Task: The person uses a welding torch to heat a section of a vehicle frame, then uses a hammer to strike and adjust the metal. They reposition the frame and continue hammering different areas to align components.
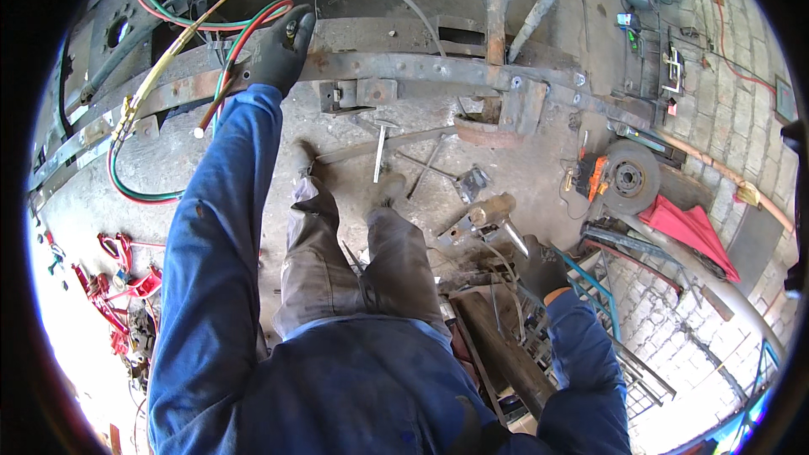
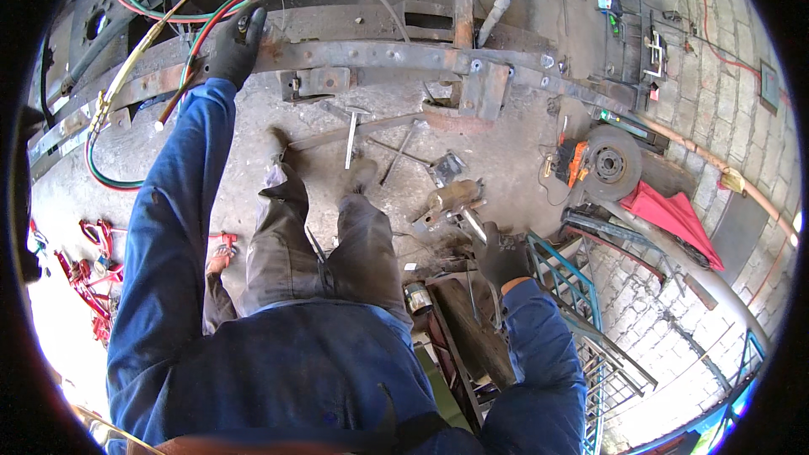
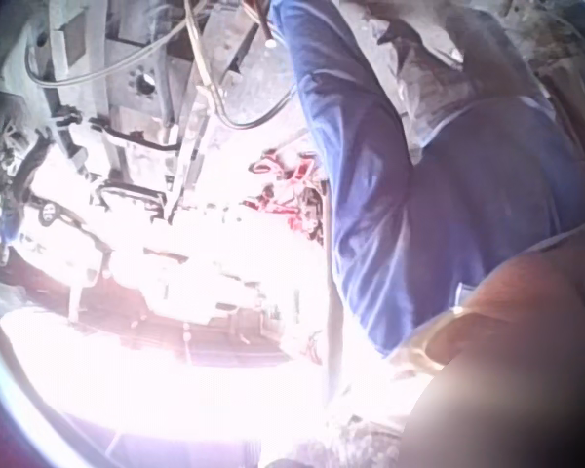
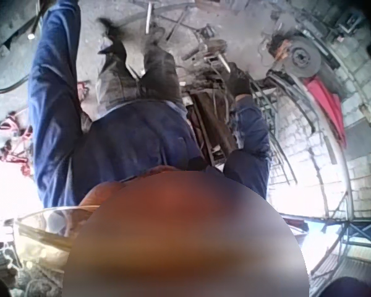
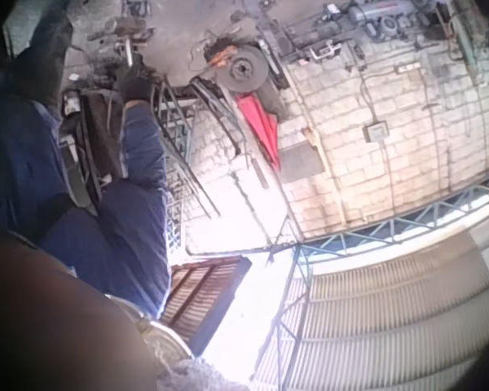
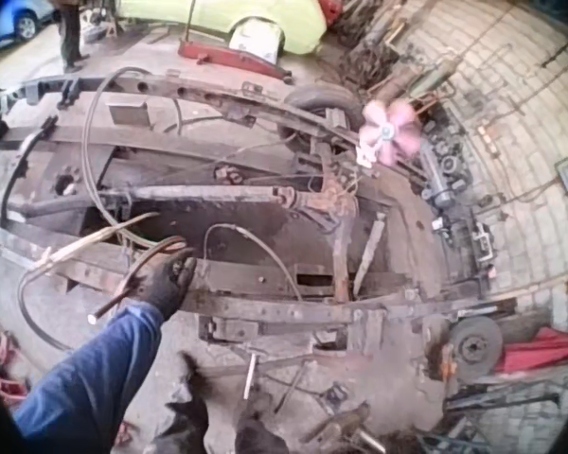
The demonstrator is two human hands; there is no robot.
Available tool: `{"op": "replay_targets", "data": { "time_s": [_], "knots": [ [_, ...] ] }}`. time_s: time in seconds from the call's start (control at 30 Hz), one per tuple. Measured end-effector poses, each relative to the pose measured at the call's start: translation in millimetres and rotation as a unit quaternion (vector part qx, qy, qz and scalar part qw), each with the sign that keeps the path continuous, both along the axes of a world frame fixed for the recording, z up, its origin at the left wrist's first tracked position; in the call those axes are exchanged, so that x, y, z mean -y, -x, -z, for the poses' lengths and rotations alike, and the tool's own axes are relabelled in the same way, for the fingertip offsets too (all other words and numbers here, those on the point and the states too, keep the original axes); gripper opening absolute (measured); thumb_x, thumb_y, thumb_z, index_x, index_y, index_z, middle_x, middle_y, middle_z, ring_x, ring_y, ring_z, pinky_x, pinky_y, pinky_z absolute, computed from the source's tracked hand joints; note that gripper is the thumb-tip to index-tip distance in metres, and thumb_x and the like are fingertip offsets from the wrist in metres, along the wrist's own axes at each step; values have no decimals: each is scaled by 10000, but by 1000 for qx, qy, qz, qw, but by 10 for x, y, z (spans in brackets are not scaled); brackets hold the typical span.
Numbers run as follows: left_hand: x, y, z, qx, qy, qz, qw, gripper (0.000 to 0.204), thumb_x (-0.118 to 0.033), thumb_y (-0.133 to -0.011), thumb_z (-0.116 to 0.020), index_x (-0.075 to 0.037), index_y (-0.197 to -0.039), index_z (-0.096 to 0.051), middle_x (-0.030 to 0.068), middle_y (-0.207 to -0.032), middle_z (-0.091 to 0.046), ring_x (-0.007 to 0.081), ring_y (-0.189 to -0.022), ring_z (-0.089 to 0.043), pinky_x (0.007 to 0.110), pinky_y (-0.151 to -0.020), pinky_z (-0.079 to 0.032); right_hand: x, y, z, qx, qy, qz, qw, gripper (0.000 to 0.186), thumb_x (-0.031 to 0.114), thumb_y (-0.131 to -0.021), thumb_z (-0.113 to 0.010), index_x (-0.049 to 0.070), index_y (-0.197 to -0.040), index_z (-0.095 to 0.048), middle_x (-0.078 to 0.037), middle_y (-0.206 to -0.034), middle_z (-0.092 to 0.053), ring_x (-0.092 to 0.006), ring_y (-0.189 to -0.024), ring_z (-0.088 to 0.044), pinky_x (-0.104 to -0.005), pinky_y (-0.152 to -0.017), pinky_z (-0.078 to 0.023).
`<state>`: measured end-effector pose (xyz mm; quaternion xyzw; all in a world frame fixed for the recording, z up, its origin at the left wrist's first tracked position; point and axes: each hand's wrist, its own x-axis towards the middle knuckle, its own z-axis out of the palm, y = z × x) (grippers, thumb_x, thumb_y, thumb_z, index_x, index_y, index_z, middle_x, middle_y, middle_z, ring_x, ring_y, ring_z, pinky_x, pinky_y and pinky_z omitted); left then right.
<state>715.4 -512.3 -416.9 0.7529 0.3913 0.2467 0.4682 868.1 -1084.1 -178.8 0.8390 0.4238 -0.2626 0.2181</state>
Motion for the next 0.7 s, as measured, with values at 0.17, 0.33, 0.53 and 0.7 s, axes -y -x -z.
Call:
{"op": "replay_targets", "data": {
  "time_s": [0.17,0.33,0.53,0.7],
  "knots": [
    [75,-49,132,-101,-52,-2,993,417,-423,-1093,-593,-157,-1400,-688,196,-1313,-739,388,-1213,-713,475,-1031,-549,-808,-289,210,-34,-17,16,999,359,388,-1031,-668,58,-1165,-632,-198,-808,-746,-390,-755,-753,-511,-690,-601],
    [99,-78,73,-204,-88,1,975,393,-465,-1079,-559,-230,-1366,-688,167,-1206,-770,400,-1098,-742,524,-930,-576,-1758,-53,715,-121,-49,-41,991,385,436,-1060,-624,61,-1148,-615,-207,-866,-752,-385,-769,-754,-504,-687,-601],
    [104,-84,173,-246,-104,2,964,367,-466,-1072,-558,-230,-1314,-701,150,-1177,-779,405,-1063,-748,530,-911,-581,-2434,460,756,-301,-84,-206,927,477,413,-1075,-574,-14,-1287,-595,-218,-959,-742,-402,-764,-738,-503,-645,-591],
    [90,-40,215,-222,-125,31,967,358,-436,-1075,-556,-207,-1311,-700,163,-1135,-782,412,-1040,-749,539,-880,-582,-2187,-208,565,-367,-78,-37,926,352,312,-1075,-562,65,-1308,-656,-192,-1020,-751,-372,-789,-755,-484,-684,-605]
  ]
}}
